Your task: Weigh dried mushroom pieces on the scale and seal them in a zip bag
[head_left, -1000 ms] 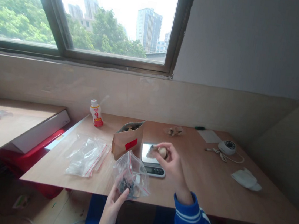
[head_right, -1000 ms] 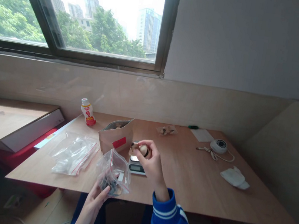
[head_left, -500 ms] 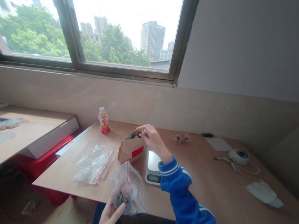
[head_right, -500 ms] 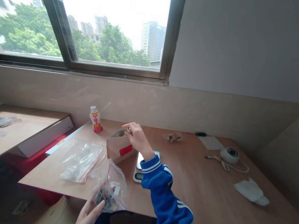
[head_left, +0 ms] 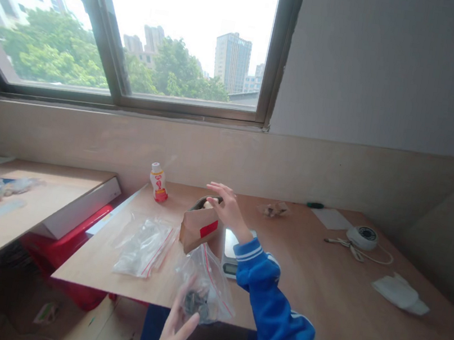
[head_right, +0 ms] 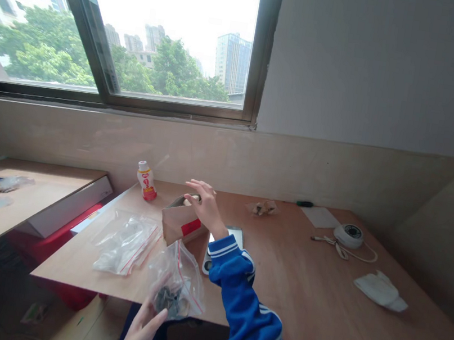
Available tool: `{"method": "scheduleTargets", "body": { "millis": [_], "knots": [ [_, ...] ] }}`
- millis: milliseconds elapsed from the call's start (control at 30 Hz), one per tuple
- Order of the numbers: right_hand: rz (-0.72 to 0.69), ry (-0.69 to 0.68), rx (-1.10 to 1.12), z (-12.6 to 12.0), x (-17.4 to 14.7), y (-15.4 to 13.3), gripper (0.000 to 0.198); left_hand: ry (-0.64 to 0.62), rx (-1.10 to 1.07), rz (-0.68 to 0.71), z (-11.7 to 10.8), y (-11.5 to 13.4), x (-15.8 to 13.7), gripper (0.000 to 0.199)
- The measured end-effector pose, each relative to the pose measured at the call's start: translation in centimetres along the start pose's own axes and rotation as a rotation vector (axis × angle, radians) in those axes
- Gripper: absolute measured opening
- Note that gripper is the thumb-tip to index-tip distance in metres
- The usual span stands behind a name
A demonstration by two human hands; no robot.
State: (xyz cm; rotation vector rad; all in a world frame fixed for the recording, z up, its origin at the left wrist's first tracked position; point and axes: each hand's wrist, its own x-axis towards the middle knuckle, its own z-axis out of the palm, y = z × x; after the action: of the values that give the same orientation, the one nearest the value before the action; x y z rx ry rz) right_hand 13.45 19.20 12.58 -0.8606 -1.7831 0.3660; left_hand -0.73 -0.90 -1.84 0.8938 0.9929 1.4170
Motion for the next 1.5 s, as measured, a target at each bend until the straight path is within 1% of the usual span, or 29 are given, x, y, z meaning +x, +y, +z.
{"method": "scheduleTargets", "body": {
  "millis": [100, 133, 167, 200, 233, 267, 300, 333, 400, 433, 500, 567, 600, 700, 800, 933, 1067, 1133, 1200, 1300, 1367, 1433, 1500],
  "knots": [
    [0.068, 0.126, 0.054, -1.3, -2.3, -1.4, 0.024, -0.022, -0.062, -0.03, 0.1, 0.4, -0.3, 0.078],
    [0.112, 0.154, 0.115, -1.8, -3.4, -2.0, 0.022, -0.018, -0.072, -0.042, 0.2, 0.5, -0.3, 0.081],
    [0.17, 0.149, 0.2, -2.2, -4.6, -2.5, 0.02, -0.008, -0.077, -0.051, 0.2, 0.6, -0.3, 0.082],
    [0.24, 0.105, 0.296, -2.6, -5.9, -2.9, 0.018, 0.003, -0.078, -0.055, 0.2, 0.7, -0.2, 0.083],
    [0.308, 0.014, 0.377, -2.9, -7.2, -3.4, 0.017, 0.014, -0.074, -0.054, 0.2, 0.7, -0.1, 0.082],
    [0.37, -0.106, 0.428, -3.2, -8.5, -3.7, 0.016, 0.019, -0.068, -0.055, 0.2, 0.7, 0.0, 0.082],
    [0.427, -0.209, 0.444, -3.3, -9.7, -4.0, 0.016, 0.02, -0.059, -0.058, 0.2, 0.6, 0.2, 0.081],
    [0.476, -0.279, 0.433, -3.4, -10.7, -4.2, 0.017, 0.018, -0.049, -0.064, 0.2, 0.4, 0.4, 0.08],
    [0.542, -0.344, 0.371, -3.4, -12.3, -4.4, 0.018, 0.019, -0.018, -0.084, 0.2, 0.2, 0.8, 0.079],
    [0.563, -0.37, 0.348, -3.5, -12.8, -4.5, 0.018, 0.028, 0.001, -0.094, 0.2, 0.1, 0.9, 0.078],
    [0.59, -0.48, 0.34, -3.5, -13.4, -4.6, 0.018, 0.067, 0.039, -0.111, 0.4, 0.0, 1.0, 0.079],
    [0.613, -0.613, 0.348, -3.5, -13.5, -4.7, 0.024, 0.117, 0.063, -0.136, 0.7, 0.2, 1.0, 0.078],
    [0.622, -0.659, 0.345, -3.5, -13.5, -4.7, 0.028, 0.142, 0.066, -0.151, 0.9, 0.4, 1.0, 0.076],
    [0.613, -0.702, 0.312, -3.0, -13.3, -5.0, 0.033, 0.197, 0.052, -0.19, 1.2, 1.0, 1.1, 0.072],
    [0.593, -0.673, 0.322, -2.4, -13.3, -5.2, 0.035, 0.195, 0.045, -0.187, 1.0, 1.1, 1.5, 0.07],
    [0.595, -0.625, 0.404, -2.0, -13.6, -4.7, 0.034, 0.125, 0.088, -0.12, 0.7, 1.2, 1.8, 0.064],
    [0.64, -0.602, 0.506, -2.7, -13.9, -3.8, 0.03, 0.063, 0.072, -0.115, 1.1, 1.9, 1.7, 0.063],
    [0.64, -0.582, 0.492, -3.2, -13.8, -3.5, 0.029, 0.057, 0.051, -0.131, 1.5, 2.3, 1.6, 0.063],
    [0.621, -0.543, 0.432, -3.8, -13.7, -3.5, 0.027, 0.077, 0.04, -0.143, 1.9, 2.5, 1.5, 0.064],
    [0.592, -0.414, 0.363, -4.6, -13.2, -3.4, 0.025, 0.12, 0.047, -0.145, 2.2, 2.7, 1.4, 0.067],
    [0.595, -0.274, 0.349, -5.0, -12.4, -3.1, 0.026, 0.16, 0.057, -0.153, 2.1, 3.1, 1.3, 0.07],
    [0.583, -0.121, 0.342, -5.1, -10.9, -2.6, 0.029, 0.2, 0.056, -0.168, 2.0, 3.6, 1.1, 0.072],
    [0.521, 0.002, 0.335, -4.9, -8.7, -2.1, 0.031, 0.222, 0.043, -0.178, 1.8, 4.1, 1.0, 0.072]
  ]
}}
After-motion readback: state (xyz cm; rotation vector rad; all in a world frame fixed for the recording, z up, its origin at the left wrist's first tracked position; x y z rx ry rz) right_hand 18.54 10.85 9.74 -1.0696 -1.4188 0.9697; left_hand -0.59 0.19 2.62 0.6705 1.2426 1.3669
